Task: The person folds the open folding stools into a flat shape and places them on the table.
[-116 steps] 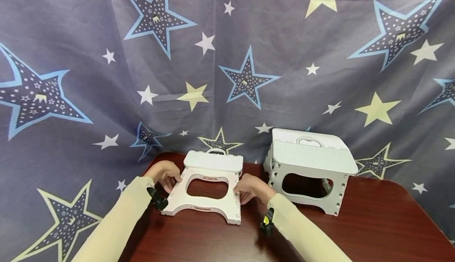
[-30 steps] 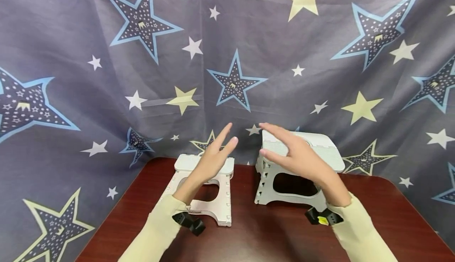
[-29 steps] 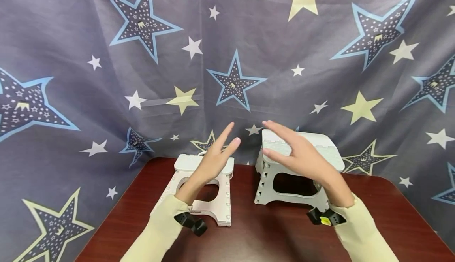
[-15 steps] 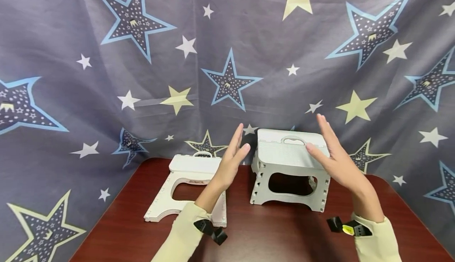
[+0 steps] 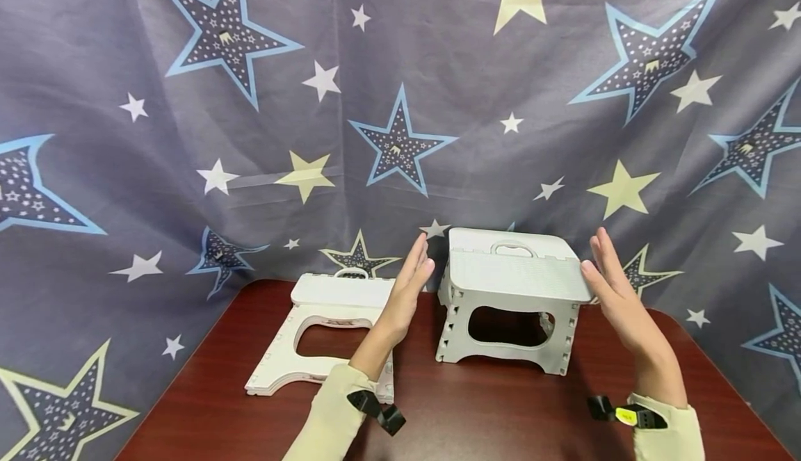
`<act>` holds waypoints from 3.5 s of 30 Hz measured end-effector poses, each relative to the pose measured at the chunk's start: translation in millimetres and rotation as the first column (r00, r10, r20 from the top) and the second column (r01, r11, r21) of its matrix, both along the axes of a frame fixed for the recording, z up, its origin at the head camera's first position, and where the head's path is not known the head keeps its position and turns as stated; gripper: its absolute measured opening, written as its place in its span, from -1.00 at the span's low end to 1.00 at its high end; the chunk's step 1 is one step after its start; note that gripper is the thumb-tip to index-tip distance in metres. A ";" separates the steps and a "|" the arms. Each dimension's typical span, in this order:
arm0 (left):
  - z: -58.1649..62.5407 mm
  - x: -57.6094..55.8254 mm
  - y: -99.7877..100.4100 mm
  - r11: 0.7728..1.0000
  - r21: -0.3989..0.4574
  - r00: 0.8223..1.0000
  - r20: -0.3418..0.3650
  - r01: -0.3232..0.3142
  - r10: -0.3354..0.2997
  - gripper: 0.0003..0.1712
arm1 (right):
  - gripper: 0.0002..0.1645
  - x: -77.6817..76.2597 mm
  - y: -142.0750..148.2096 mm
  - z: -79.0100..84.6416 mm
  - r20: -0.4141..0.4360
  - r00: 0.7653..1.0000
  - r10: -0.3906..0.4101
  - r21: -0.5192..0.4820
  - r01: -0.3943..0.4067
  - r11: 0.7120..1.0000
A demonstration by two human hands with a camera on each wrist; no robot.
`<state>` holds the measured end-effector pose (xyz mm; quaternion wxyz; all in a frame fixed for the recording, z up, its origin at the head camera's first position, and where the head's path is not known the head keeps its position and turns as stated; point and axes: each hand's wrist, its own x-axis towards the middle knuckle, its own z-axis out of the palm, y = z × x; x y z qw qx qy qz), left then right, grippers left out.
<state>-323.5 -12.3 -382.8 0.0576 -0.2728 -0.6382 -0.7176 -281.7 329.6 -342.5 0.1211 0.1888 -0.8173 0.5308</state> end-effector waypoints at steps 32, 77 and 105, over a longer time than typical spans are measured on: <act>-31.4 -15.2 9.8 0.995 -0.070 0.959 0.278 0.073 -0.051 -0.25 | -0.22 -13.2 54.4 -41.5 0.206 0.974 0.092 0.061 -0.106 0.992; -53.2 -32.0 9.5 0.984 -0.106 0.902 0.422 0.146 -0.089 -0.42 | -0.51 -29.6 53.0 -64.1 0.239 0.831 0.503 -0.289 -0.433 0.854; -34.8 -40.4 -39.1 0.964 -0.117 0.870 0.466 0.240 -0.160 -0.48 | -0.56 -37.7 18.7 -60.6 0.299 0.817 0.492 -0.226 -0.441 0.869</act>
